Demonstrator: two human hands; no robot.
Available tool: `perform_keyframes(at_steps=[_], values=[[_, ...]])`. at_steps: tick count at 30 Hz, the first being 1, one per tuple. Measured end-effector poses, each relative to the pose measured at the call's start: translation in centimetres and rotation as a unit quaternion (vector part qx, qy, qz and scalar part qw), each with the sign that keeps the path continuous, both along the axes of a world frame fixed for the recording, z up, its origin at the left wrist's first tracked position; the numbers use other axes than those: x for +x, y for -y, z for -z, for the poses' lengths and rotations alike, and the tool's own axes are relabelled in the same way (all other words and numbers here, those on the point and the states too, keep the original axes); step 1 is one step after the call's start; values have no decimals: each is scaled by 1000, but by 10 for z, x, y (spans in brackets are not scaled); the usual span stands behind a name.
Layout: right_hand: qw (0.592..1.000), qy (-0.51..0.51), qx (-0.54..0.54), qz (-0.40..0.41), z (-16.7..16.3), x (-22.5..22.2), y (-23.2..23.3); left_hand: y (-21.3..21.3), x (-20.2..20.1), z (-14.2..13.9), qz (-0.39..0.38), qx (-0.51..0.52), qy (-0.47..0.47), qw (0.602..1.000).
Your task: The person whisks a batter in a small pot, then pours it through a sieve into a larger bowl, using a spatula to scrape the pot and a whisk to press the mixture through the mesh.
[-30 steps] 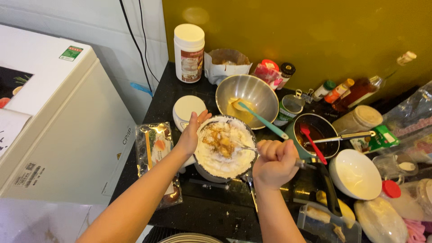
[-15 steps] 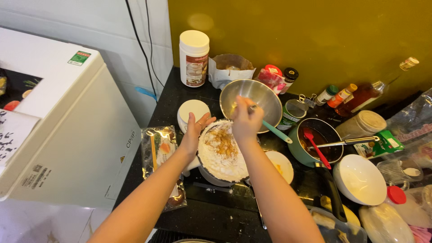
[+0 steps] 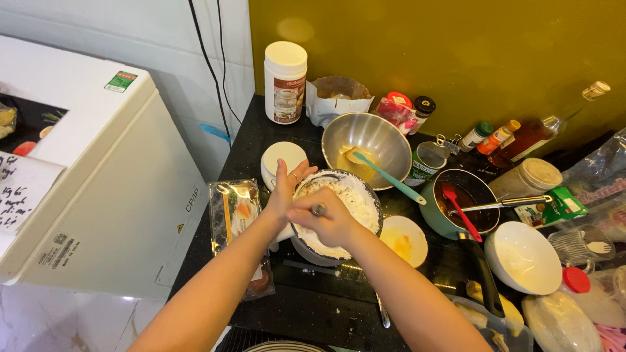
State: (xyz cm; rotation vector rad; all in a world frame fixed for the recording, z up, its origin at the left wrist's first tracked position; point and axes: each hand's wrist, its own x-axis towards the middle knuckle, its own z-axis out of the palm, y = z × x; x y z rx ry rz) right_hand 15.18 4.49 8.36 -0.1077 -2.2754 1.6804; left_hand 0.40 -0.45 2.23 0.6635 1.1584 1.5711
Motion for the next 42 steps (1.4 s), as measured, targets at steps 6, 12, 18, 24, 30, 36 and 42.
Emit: perform_keyframes(at_steps=[6,12,18,24,30,36,42], values=[[985,-84,-111,101,17,43,-34,-5,3,0,-1,26,35,999],[967,-138,94,192,30,60,-24,-3,0,6,-2,9,10,1000],[982,-35,47,179,48,67,16,0,0,6,2,4,14,1000],[837,-216,-356,355,68,55,17,1,-1,6,2,2,14,1000],[599,-271,-592,466,30,72,-30,1,-2,7,8,-1,6,1000],[736,-450,-352,363,-6,92,3,1,-2,10,9,-9,-1,1000],[826,-438,-159,317,1,75,28,2,-1,11,9,2,-1,1000]])
